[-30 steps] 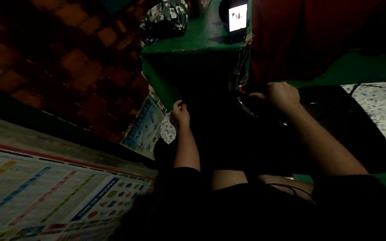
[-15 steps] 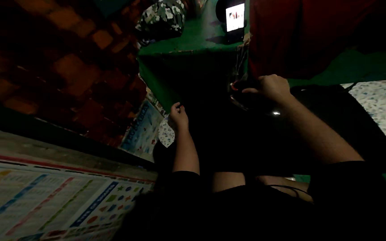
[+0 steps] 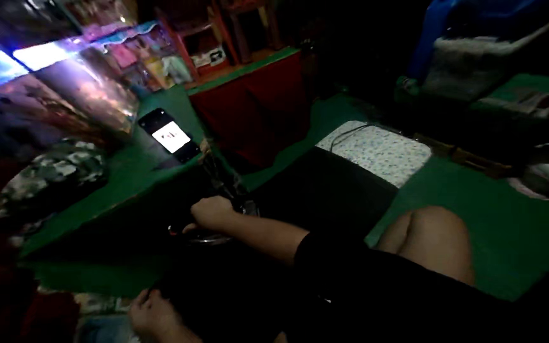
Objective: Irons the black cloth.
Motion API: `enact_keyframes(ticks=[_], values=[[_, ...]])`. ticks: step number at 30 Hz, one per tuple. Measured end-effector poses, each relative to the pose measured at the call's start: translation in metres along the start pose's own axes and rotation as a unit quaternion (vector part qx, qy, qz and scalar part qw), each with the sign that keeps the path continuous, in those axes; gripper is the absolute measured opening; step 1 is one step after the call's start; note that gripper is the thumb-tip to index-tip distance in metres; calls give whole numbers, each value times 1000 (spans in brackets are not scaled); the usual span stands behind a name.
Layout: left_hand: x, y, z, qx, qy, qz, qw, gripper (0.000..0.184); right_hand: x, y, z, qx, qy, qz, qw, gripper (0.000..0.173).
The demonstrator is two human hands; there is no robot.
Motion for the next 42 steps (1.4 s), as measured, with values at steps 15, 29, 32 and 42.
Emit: enact_keyframes(ticks=[15,29,32,42], values=[[-15,-17,-11,-10,-23,26,999,45,9,-46,-8,165,-57,-259,950,52],[-17,-12,-10,-35,-34,-39,998,37,-27,-47,-23,22,-104,-11,994,63],[-8,-6,-6,-35,-27,-34,998,36,-27,-34,-22,-23,-106,51,993,62],[-18,-11,-5,-43,-31,-44,998,33,-19,1,-14,14,-107,6,994,62]])
Point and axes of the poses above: each hand's wrist, its own y-axis towards the middle knuckle, its own z-axis out of the palm, x = y × z, the point moved 2 cm from there along y, towards the middle knuckle, and after that the axes turned 6 degrees about -x, right-handed, at the moved point
